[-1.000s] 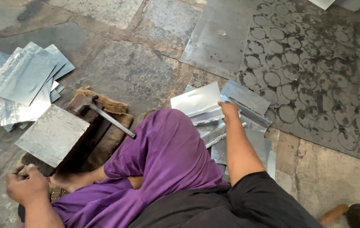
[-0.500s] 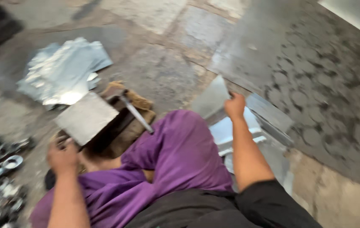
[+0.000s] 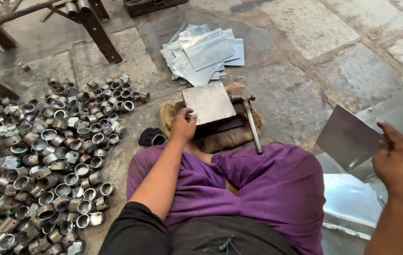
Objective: The person sits on the floor and repeatedly hammers a rectangular metal sheet placed on a wooden block. They hold the sheet with one hand and strike it with a hammer in the other hand, occasionally adjusting the sheet's position.
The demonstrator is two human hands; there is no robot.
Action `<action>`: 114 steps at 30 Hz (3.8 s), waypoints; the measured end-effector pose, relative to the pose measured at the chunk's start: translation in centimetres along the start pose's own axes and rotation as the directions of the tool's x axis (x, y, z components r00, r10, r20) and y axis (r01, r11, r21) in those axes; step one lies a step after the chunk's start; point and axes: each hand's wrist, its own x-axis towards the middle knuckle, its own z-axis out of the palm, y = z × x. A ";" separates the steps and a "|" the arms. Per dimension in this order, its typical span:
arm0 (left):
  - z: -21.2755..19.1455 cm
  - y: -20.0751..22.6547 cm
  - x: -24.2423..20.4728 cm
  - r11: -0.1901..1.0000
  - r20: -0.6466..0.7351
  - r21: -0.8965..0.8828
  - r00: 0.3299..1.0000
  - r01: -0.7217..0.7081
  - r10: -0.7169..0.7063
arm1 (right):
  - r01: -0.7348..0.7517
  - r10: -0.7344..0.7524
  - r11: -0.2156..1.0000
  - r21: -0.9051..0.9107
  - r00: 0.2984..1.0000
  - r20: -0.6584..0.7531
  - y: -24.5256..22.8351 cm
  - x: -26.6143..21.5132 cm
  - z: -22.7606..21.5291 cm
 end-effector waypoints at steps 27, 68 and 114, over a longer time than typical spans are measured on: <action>-1.4 0.2 1.6 0.836 0.108 -0.447 0.947 0.318 -0.302 | 0.253 -0.090 0.573 0.780 0.965 -0.247 -22.9 7.3 7.3; -0.1 -3.8 3.8 0.930 -0.067 0.014 0.928 0.367 -0.365 | -0.877 -0.051 0.278 0.392 0.394 0.918 -16.1 2.2 34.1; -1.2 -0.8 7.6 0.896 -0.094 -0.081 0.892 0.437 -0.443 | -0.003 -0.133 0.700 0.714 0.982 0.134 -17.7 0.2 20.3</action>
